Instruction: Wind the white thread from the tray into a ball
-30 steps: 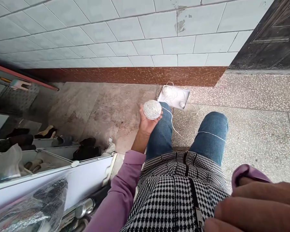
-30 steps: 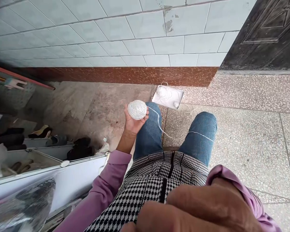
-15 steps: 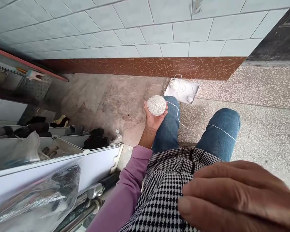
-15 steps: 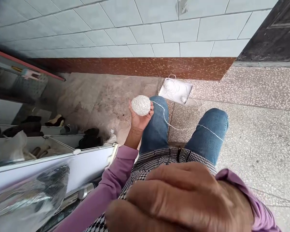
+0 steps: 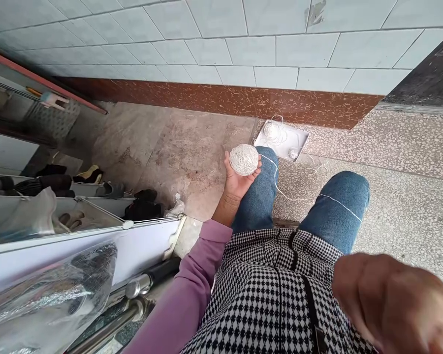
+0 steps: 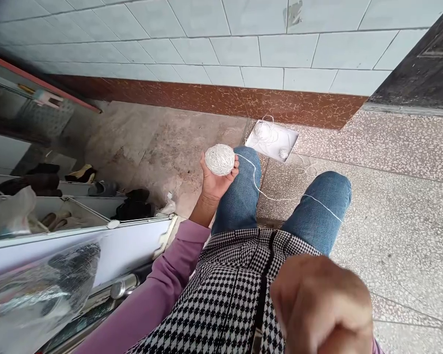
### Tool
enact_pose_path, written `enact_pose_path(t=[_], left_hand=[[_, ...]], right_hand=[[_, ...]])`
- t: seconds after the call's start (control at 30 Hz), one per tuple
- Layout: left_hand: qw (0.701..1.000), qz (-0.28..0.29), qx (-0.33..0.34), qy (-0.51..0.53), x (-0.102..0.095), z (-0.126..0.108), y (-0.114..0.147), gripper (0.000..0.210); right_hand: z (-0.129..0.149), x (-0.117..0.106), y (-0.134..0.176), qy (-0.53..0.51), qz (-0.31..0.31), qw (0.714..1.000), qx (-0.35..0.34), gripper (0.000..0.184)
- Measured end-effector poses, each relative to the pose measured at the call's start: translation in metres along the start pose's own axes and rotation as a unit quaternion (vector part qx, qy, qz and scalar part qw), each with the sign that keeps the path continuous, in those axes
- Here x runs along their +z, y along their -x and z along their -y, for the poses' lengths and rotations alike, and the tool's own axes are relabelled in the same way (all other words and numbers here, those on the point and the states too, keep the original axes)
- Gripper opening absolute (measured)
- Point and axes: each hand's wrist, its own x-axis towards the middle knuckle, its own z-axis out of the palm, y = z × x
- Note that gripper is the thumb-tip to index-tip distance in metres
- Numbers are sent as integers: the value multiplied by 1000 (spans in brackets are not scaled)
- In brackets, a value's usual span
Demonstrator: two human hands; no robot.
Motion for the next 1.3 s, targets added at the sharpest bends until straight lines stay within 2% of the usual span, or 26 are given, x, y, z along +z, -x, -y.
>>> enact_pose_path(t=[0.03, 0.1, 0.17, 0.2, 0.3, 0.37, 0.47, 0.57, 0.67, 0.8, 0.87, 0.93, 1.03, 1.13, 1.23, 1.3], left_hand=[[1000, 3, -5, -5, 0, 0, 2, 78], [1000, 14, -19, -17, 1, 1, 8, 81], [998, 35, -43, -23, 3, 5, 16, 85], [997, 47, -58, -26, 3, 8, 21, 86], [991, 71, -103, -43, 7, 17, 34, 90], [989, 71, -116, -51, 10, 20, 39, 91], [994, 48, -85, -52, 13, 14, 39, 85], [999, 8, 9, -38, 8, -12, 30, 78], [996, -16, 90, 2, -9, -52, 18, 74], [984, -73, 155, 50, -49, -108, 6, 64], [971, -109, 199, 71, -71, -129, 5, 57], [964, -140, 211, 77, -87, -143, 7, 58], [960, -179, 206, 69, -97, -148, 10, 68], [958, -191, 202, 72, -91, -142, 8, 71], [964, -173, 191, 71, -75, -133, 6, 67], [972, -148, 174, 56, -62, -122, 6, 64]], right_hand=[[-6, -5, -11, 56, -67, 996, -8, 48], [-26, -21, -38, 164, -175, 971, 12, 39], [-52, -38, -65, 224, -224, 947, 52, 22], [-65, -44, -77, 236, -221, 944, 66, 19], [-94, -51, -95, 236, -170, 952, 95, 40], [-103, -48, -94, 223, -148, 956, 118, 35], [-102, -49, -80, 220, -165, 953, 123, 38], [-90, -73, -57, 263, -211, 936, 101, 43], [-72, -121, -23, 330, -265, 900, 103, 41], [-33, -204, 38, 459, -287, 836, 94, 43], [-11, -243, 70, 520, -308, 789, 114, 36], [8, -274, 100, 571, -356, 728, 134, 33], [21, -310, 132, 622, -403, 652, 162, 38], [16, -336, 147, 646, -418, 613, 181, 42], [1, -348, 139, 662, -411, 602, 171, 46], [-13, -340, 120, 658, -386, 625, 167, 45]])
